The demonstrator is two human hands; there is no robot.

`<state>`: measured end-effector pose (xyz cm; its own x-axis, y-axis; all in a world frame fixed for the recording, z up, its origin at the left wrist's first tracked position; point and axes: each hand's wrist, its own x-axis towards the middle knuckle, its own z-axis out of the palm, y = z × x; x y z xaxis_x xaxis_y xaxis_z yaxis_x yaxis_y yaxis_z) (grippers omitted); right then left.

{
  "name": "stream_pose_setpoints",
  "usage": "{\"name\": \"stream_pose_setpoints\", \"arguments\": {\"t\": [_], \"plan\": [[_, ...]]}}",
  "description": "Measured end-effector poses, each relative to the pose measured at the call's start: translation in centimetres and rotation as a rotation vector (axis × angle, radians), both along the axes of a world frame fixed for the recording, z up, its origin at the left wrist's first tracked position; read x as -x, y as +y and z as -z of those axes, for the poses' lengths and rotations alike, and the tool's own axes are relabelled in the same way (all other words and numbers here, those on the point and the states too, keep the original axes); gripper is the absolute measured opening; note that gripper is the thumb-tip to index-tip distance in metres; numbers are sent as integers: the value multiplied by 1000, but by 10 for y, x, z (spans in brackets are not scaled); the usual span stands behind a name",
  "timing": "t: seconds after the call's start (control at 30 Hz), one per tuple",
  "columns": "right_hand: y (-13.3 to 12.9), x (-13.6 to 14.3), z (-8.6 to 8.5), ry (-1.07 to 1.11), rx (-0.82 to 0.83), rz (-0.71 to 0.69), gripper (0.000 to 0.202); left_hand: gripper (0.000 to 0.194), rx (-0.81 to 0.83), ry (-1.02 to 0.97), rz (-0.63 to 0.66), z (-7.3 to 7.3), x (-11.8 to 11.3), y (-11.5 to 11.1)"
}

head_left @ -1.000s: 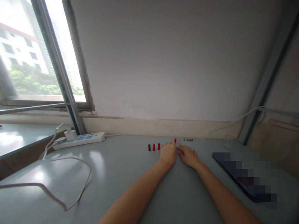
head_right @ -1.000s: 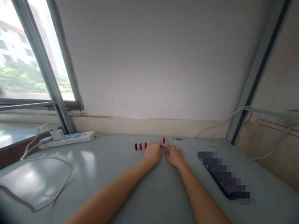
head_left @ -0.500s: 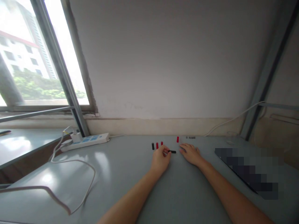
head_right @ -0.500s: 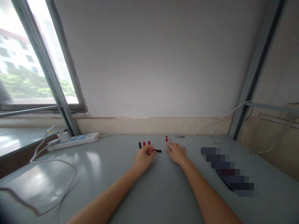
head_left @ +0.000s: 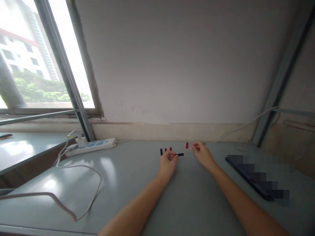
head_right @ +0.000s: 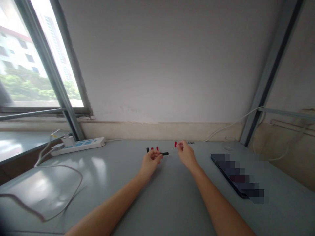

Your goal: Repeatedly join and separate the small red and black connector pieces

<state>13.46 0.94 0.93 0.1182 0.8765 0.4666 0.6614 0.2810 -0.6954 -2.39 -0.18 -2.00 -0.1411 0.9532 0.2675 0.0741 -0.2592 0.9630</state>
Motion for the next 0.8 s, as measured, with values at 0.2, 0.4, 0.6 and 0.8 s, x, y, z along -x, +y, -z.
{"name": "stream_pose_setpoints", "arguments": {"t": [0.2, 0.4, 0.6, 0.8], "plan": [[0, 2, -2, 188, 43, -120, 16, 6, 5, -67, 17, -4, 0, -2], [-2, 3, -3, 302, 95, -164, 19, 7, 34, -96, 36, -6, 0, -4], [-3, 3, -3, 395, 136, -188, 22, 7, 47, -123, 48, -10, -1, -7], [-8, 8, -3, 456, 287, -278, 26, 9, 54, -161, 119, -15, -2, -12]]}}
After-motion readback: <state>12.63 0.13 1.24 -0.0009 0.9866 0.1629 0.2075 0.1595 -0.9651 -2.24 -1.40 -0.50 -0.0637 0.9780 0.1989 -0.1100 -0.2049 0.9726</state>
